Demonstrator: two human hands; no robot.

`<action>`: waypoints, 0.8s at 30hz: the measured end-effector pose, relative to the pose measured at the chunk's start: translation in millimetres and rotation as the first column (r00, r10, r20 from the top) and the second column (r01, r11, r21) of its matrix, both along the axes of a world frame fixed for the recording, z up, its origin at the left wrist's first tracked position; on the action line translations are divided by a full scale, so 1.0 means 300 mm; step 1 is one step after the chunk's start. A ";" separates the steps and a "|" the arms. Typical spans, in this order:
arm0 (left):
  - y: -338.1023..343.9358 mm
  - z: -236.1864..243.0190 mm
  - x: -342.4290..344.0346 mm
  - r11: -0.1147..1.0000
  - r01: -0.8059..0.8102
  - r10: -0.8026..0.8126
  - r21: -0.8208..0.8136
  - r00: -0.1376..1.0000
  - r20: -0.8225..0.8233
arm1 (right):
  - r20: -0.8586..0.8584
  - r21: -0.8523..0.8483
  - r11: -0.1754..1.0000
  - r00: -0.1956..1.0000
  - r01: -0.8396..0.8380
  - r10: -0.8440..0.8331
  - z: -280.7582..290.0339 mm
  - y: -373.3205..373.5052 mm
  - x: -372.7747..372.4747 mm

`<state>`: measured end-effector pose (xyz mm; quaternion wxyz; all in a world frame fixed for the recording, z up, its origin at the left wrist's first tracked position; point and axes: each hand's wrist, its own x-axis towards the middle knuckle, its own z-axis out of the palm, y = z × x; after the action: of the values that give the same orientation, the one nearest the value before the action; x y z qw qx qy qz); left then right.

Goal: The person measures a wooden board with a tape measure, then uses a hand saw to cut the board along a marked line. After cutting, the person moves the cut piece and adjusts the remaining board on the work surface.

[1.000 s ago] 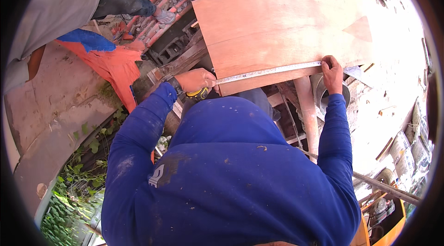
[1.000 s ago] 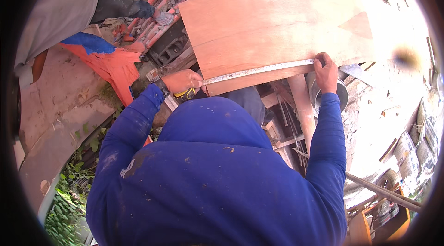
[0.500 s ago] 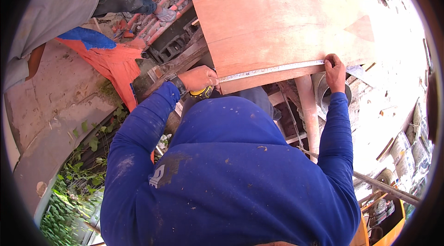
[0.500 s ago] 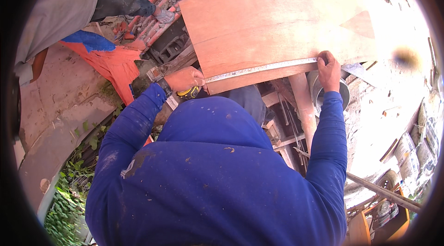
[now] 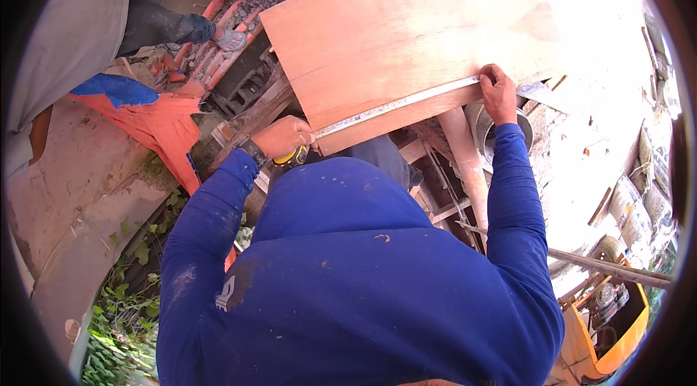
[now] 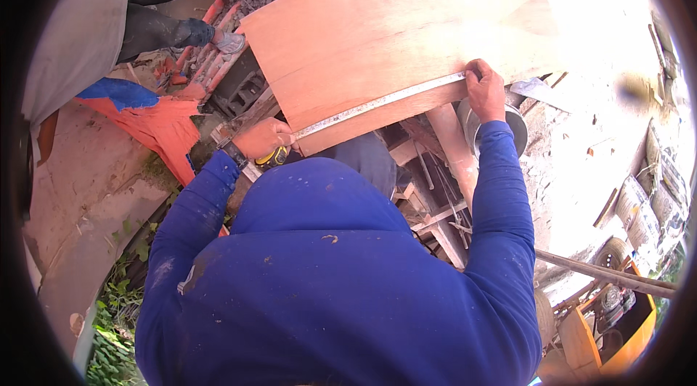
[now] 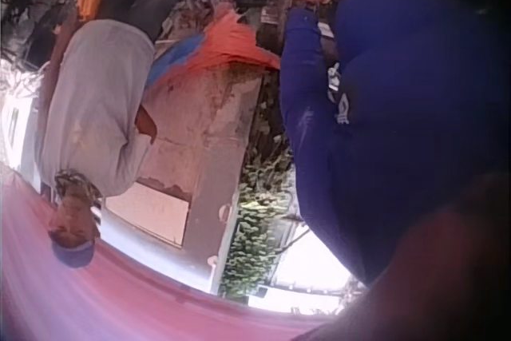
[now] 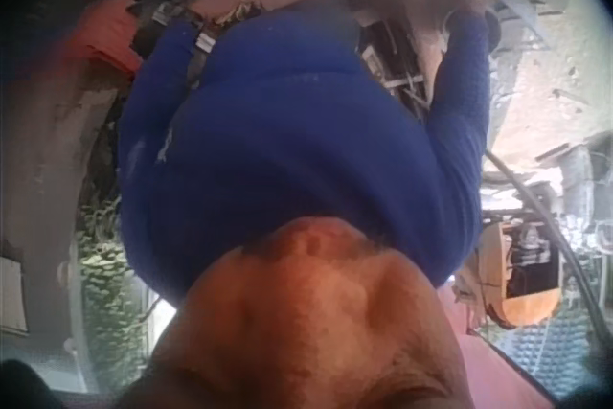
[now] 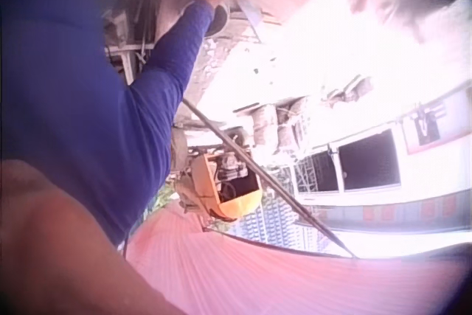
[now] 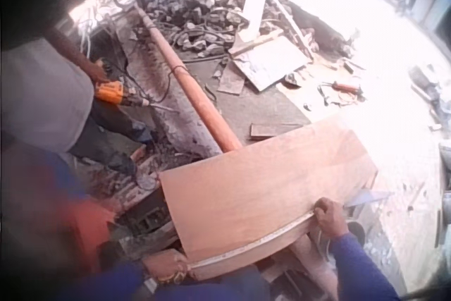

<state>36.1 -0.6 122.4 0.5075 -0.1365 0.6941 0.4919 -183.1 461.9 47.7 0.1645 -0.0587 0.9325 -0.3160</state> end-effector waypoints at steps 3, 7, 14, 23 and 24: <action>-0.006 -0.039 0.019 0.999 -0.024 0.025 0.038 1.000 -0.017 | 0.000 -0.008 1.000 1.000 -0.013 0.013 -0.007 0.011 -0.004; -0.007 -0.037 0.024 0.999 -0.025 0.025 0.030 1.000 0.005 | -0.001 -0.021 0.999 1.000 -0.028 0.028 -0.015 0.004 -0.011; 0.006 -0.003 0.008 0.999 -0.044 0.044 0.002 0.999 0.023 | -0.009 -0.019 0.999 0.999 -0.031 0.031 -0.007 0.000 -0.006; 0.008 -0.030 0.018 0.999 -0.041 0.041 0.001 0.999 0.020 | -0.008 0.016 1.000 1.000 0.018 -0.018 0.023 -0.016 0.003; -0.004 -0.028 0.019 0.998 -0.064 0.063 0.010 0.997 0.034 | -0.003 0.025 1.000 1.000 0.019 -0.019 0.018 -0.005 0.012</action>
<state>41.9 -1.8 113.9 0.5041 -0.1639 0.6778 0.5094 -179.4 460.3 53.1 0.1608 -0.0483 0.9373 -0.3055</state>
